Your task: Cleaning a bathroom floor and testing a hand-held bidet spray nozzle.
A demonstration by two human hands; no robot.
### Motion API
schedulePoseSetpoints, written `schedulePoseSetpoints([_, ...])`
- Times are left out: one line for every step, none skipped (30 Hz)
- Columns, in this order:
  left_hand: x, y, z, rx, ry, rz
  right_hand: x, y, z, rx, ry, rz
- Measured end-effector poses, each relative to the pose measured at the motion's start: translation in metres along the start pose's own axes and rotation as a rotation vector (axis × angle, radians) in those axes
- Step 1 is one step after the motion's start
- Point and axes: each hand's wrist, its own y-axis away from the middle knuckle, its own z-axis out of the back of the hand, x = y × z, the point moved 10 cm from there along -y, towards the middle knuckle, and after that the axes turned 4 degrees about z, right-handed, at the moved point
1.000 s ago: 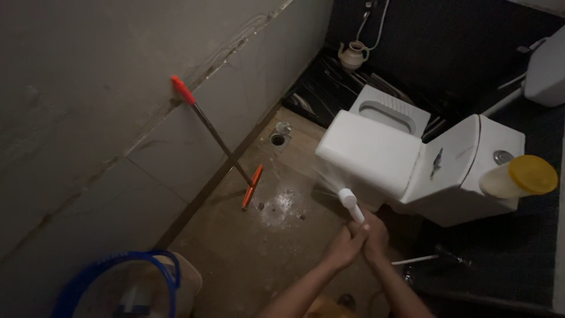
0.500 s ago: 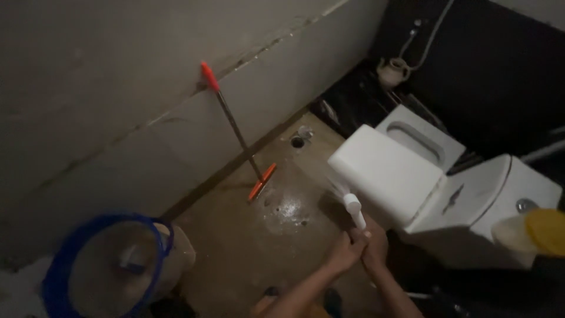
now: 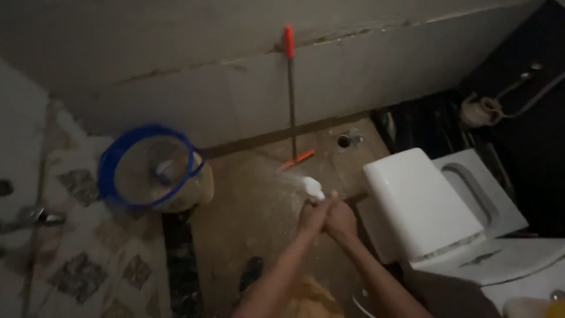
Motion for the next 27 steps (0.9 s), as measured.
schedulePoseSetpoints([0.013, -0.016, 0.017, -0.042, 0.047, 0.037, 0.013, -0.004, -0.015, 0.071, -0.020, 0.053])
schedulePoseSetpoints([0.026, -0.031, 0.033, -0.084, 0.095, 0.073, 0.027, -0.008, -0.029, 0.141, -0.039, 0.106])
schedulePoseSetpoints([0.017, -0.022, 0.044, -0.085, 0.102, 0.075, 0.046, -0.005, -0.033, 0.145, -0.033, 0.107])
schedulePoseSetpoints([0.006, -0.012, 0.060, -0.129, 0.139, 0.046, 0.066, -0.002, -0.039, 0.172, -0.040, 0.123])
schedulePoseSetpoints([-0.007, -0.004, 0.073, -0.165, 0.172, 0.018, 0.086, -0.001, -0.042, 0.191, -0.046, 0.135])
schedulePoseSetpoints([-0.003, -0.009, 0.084, -0.158, 0.175, 0.019, 0.086, -0.005, -0.054, 0.188, -0.040, 0.131])
schedulePoseSetpoints([0.001, -0.014, 0.095, -0.165, 0.245, 0.011, 0.098, -0.007, -0.065, 0.164, 0.095, 0.275])
schedulePoseSetpoints([0.005, -0.020, 0.107, -0.172, 0.316, 0.002, 0.110, -0.008, -0.077, 0.142, 0.231, 0.418])
schedulePoseSetpoints([0.003, -0.016, 0.111, -0.159, 0.317, 0.013, 0.113, -0.008, -0.081, 0.141, 0.240, 0.404])
schedulePoseSetpoints([0.000, -0.012, 0.117, -0.173, 0.309, 0.005, 0.113, -0.008, -0.086, 0.165, 0.173, 0.350])
schedulePoseSetpoints([-0.003, -0.008, 0.125, -0.185, 0.299, -0.002, 0.113, -0.009, -0.091, 0.185, 0.105, 0.294])
schedulePoseSetpoints([0.013, -0.014, 0.139, -0.169, 0.297, 0.008, 0.117, 0.000, -0.100, 0.179, 0.113, 0.278])
schedulePoseSetpoints([0.025, -0.027, 0.150, -0.166, 0.275, 0.021, 0.123, 0.002, -0.106, 0.176, 0.213, 0.308])
schedulePoseSetpoints([0.036, -0.042, 0.159, -0.163, 0.253, 0.034, 0.129, 0.003, -0.112, 0.176, 0.315, 0.335])
schedulePoseSetpoints([0.019, -0.025, 0.150, -0.116, 0.238, 0.036, 0.131, 0.006, -0.102, 0.143, 0.329, 0.301])
schedulePoseSetpoints([0.006, -0.008, 0.148, -0.135, 0.233, 0.079, 0.138, 0.009, -0.098, 0.160, 0.284, 0.312])
schedulePoseSetpoints([-0.002, 0.016, 0.163, -0.176, 0.227, 0.126, 0.154, 0.021, -0.107, 0.194, 0.228, 0.333])
schedulePoseSetpoints([0.004, 0.011, 0.166, -0.151, 0.213, 0.133, 0.155, 0.022, -0.104, 0.177, 0.231, 0.309])
schedulePoseSetpoints([0.003, 0.007, 0.177, -0.167, 0.177, 0.064, 0.158, 0.025, -0.112, 0.249, 0.224, 0.286])
schedulePoseSetpoints([0.002, 0.003, 0.188, -0.181, 0.142, -0.005, 0.161, 0.029, -0.121, 0.321, 0.216, 0.264])
schedulePoseSetpoints([0.001, 0.000, 0.191, -0.171, 0.134, -0.003, 0.159, 0.027, -0.126, 0.313, 0.213, 0.254])
schedulePoseSetpoints([0.002, -0.003, 0.199, -0.201, 0.096, 0.014, 0.162, 0.025, -0.128, 0.263, 0.214, 0.283])
schedulePoseSetpoints([0.004, -0.003, 0.212, -0.241, 0.058, 0.028, 0.169, 0.026, -0.134, 0.218, 0.209, 0.320])
schedulePoseSetpoints([0.005, -0.006, 0.215, -0.241, 0.051, 0.027, 0.170, 0.029, -0.133, 0.214, 0.203, 0.318])
schedulePoseSetpoints([0.005, -0.009, 0.220, -0.250, -0.017, 0.006, 0.174, 0.034, -0.137, 0.256, 0.102, 0.327])
schedulePoseSetpoints([0.004, -0.012, 0.224, -0.260, -0.086, -0.015, 0.178, 0.039, -0.140, 0.296, 0.001, 0.337])
schedulePoseSetpoints([0.007, -0.014, 0.228, -0.261, -0.090, -0.012, 0.170, 0.036, -0.151, 0.298, -0.004, 0.335])
